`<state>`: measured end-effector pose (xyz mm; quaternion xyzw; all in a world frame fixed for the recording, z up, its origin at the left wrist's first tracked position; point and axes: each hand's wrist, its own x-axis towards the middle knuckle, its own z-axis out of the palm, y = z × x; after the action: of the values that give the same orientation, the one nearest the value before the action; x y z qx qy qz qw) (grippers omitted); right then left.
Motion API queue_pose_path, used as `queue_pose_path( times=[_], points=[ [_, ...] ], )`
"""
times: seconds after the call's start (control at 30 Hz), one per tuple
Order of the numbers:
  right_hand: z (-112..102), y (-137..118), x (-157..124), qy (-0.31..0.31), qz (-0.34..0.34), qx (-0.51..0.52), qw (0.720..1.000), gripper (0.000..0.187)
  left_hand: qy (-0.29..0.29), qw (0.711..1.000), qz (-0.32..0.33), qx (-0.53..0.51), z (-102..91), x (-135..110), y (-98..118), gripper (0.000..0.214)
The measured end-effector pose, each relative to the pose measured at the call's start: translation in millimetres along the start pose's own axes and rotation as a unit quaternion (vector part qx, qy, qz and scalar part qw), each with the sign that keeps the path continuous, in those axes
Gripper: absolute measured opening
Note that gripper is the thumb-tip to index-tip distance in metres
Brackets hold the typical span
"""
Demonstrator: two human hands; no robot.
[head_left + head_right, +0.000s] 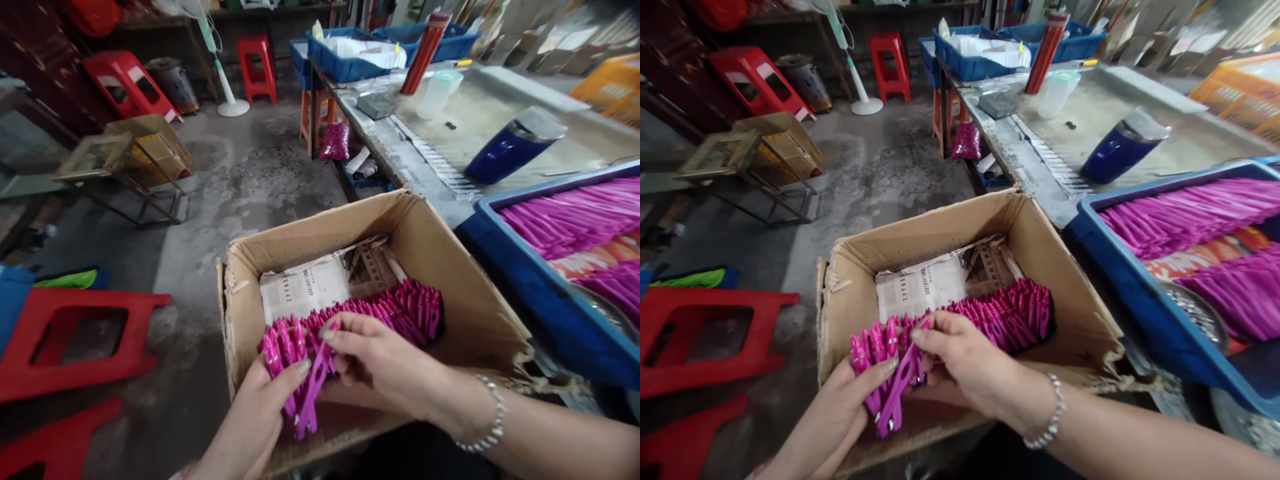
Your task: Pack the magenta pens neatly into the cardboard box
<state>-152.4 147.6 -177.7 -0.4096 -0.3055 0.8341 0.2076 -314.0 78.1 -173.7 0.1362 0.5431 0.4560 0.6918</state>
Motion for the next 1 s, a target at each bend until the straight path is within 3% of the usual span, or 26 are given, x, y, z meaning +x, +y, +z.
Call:
queue_pose_path(
  times=[0.07,0.13,0.17,0.23,0.3,0.43,0.57,0.63,0.73,0.8,0.9,0.93,1.0],
  points=[
    [-15,-16,-1,0.010,-0.041,-0.029,0.999,0.043,0.009,1.000,-0.007,-0.004,-1.1,0,0,0.030],
    [-36,-31,4,0.038,-0.102,-0.144,0.984,0.038,0.028,0.999,-0.029,-0.004,-2.6,-1,-1,0.027],
    [-48,-36,9,0.050,-0.124,-0.242,0.961,0.034,0.033,0.999,-0.037,-0.002,-3.2,-2,-1,0.027],
    [-69,-40,21,0.062,-0.121,-0.444,0.886,0.022,0.038,0.998,-0.042,0.002,-4.1,-3,-2,0.026],
    [-83,-33,34,0.064,-0.099,-0.546,0.829,0.013,0.037,0.998,-0.040,0.005,-4.7,-3,-3,0.026],
    [-91,-3,53,0.037,-0.070,-0.632,0.771,0.022,0.027,0.998,-0.049,0.010,-5.6,-1,-3,0.031],
    [-87,10,57,0.039,-0.037,-0.660,0.749,0.022,0.034,0.998,-0.054,0.021,-6.3,-1,-4,0.036],
    [-82,3,53,0.059,-0.034,-0.655,0.753,0.018,0.044,0.997,-0.056,0.022,-6.9,-3,-5,0.041],
    [-66,-14,38,0.058,-0.037,-0.613,0.787,0.008,0.045,0.995,-0.081,0.024,-7.9,-3,-7,0.049],
    [-50,-21,25,0.013,-0.011,-0.533,0.846,0.004,0.038,0.995,-0.092,0.026,-7.7,-1,-7,0.051],
    [-25,-12,10,-0.093,0.051,-0.281,0.954,0.021,0.001,0.998,-0.052,0.032,-6.0,1,-7,0.046],
    [-19,-5,8,-0.113,0.056,-0.185,0.975,0.031,-0.015,0.999,-0.035,0.035,-5.3,2,-7,0.045],
    [-10,10,8,-0.120,0.054,-0.055,0.990,0.047,-0.040,0.998,-0.010,0.044,-4.2,2,-6,0.042]
  ],
)
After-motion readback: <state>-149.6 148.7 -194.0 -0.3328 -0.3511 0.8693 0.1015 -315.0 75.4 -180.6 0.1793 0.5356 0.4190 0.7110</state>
